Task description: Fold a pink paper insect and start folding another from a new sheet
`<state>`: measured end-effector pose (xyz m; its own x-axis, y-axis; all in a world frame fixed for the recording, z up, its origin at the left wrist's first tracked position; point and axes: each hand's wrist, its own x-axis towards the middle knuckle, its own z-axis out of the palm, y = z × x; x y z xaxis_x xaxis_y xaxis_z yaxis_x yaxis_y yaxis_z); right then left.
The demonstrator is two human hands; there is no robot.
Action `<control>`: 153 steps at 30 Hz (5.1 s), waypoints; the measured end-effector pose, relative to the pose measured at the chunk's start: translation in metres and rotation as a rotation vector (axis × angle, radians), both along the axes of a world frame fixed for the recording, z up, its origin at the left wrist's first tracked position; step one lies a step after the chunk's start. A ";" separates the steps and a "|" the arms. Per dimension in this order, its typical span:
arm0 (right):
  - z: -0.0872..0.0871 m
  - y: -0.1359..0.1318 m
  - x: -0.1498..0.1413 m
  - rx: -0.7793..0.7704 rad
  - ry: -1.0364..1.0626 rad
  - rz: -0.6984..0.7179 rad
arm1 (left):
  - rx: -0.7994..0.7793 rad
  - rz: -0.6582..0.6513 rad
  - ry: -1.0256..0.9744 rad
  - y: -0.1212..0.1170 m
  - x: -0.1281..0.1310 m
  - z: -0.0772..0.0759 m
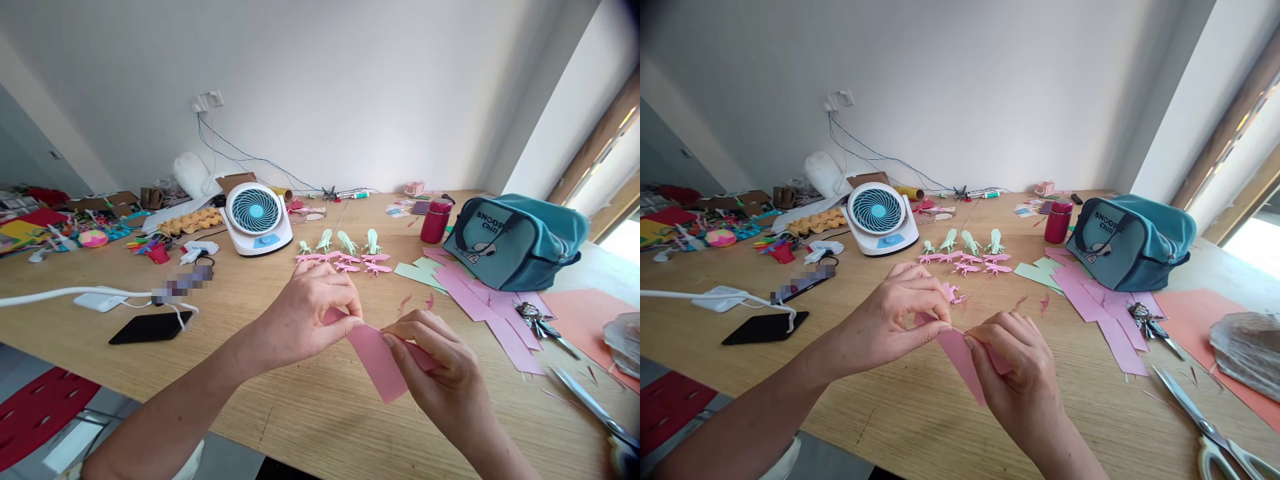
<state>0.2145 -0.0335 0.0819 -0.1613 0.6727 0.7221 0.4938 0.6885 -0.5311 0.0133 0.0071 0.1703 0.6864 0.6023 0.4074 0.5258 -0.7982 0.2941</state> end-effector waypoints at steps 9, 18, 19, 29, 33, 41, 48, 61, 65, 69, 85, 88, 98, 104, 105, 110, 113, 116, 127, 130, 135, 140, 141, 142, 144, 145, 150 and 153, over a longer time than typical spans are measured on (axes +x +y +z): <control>-0.002 -0.001 0.001 -0.171 0.110 0.029 | -0.304 0.045 -0.193 0.013 -0.016 -0.004; -0.017 0.001 0.022 -0.311 0.058 -0.028 | -0.579 0.189 -0.256 0.029 -0.028 0.003; -0.020 0.001 0.025 -0.340 0.056 -0.031 | -0.605 0.199 -0.255 0.030 -0.030 0.003; -0.032 -0.001 0.034 -0.493 0.137 -0.041 | -0.866 0.148 -0.339 0.043 -0.042 -0.010; -0.034 -0.004 0.031 -0.595 0.219 0.019 | -0.919 0.164 -0.395 0.049 -0.046 -0.012; -0.046 -0.005 0.030 -0.692 0.335 0.043 | -0.990 0.154 -0.414 0.055 -0.046 -0.021; -0.048 -0.002 0.028 -0.657 0.360 0.074 | -1.052 0.072 -0.540 0.049 -0.043 -0.030; -0.065 -0.005 0.025 -0.479 0.311 -0.008 | -1.180 0.160 -0.835 0.023 -0.020 -0.080; -0.064 -0.006 0.019 -0.405 0.225 0.017 | -1.174 0.158 -0.885 0.020 -0.018 -0.083; -0.061 -0.008 0.013 -0.424 0.153 0.078 | -1.161 0.164 -0.908 0.019 -0.016 -0.083; -0.058 -0.012 0.011 -0.691 0.218 0.214 | -1.123 0.202 -0.852 0.022 -0.010 -0.087; -0.058 -0.010 0.011 -0.699 0.283 0.205 | -1.130 0.186 -0.870 0.026 -0.009 -0.089; -0.067 -0.006 0.011 -0.722 0.307 0.124 | -1.190 0.143 -0.909 0.028 -0.005 -0.100; -0.075 -0.005 0.012 -0.690 0.141 0.036 | -0.998 0.221 -0.673 0.031 0.003 -0.137; -0.075 -0.006 0.012 -0.677 0.108 0.012 | -0.885 0.261 -0.609 0.029 0.005 -0.145; -0.073 -0.024 0.020 -0.545 -0.089 -0.109 | -0.287 0.243 -0.246 0.003 0.003 -0.169; -0.079 -0.045 0.030 -0.463 -0.212 -0.116 | -0.263 0.084 -0.094 -0.011 -0.005 -0.172; -0.089 -0.067 0.037 -0.355 -0.324 -0.111 | -0.312 -0.034 -0.012 -0.017 -0.013 -0.177; -0.103 -0.101 0.025 -0.219 -0.508 -0.109 | -0.253 0.001 0.169 -0.028 -0.004 -0.175; -0.104 -0.101 0.025 -0.214 -0.507 -0.118 | -0.259 0.048 0.133 -0.035 0.003 -0.175; -0.102 -0.102 0.025 -0.207 -0.523 -0.114 | -0.271 0.065 0.088 -0.039 0.006 -0.180; -0.098 -0.100 0.018 -0.175 -0.510 -0.064 | -0.239 0.021 0.155 -0.037 0.004 -0.179; -0.097 -0.099 0.017 -0.172 -0.503 -0.057 | -0.229 0.012 0.178 -0.037 0.004 -0.178; -0.097 -0.099 0.016 -0.170 -0.498 -0.050 | -0.223 0.008 0.199 -0.037 0.005 -0.177; -0.096 -0.098 0.015 -0.171 -0.495 -0.039 | -0.224 0.023 0.228 -0.037 0.006 -0.175; -0.096 -0.097 0.015 -0.173 -0.499 -0.034 | -0.229 0.033 0.240 -0.038 0.007 -0.173; -0.098 -0.096 0.015 -0.204 -0.552 -0.041 | -0.247 0.051 0.290 -0.039 0.011 -0.167; -0.100 -0.096 0.013 -0.220 -0.565 -0.058 | -0.249 0.045 0.350 -0.038 0.012 -0.167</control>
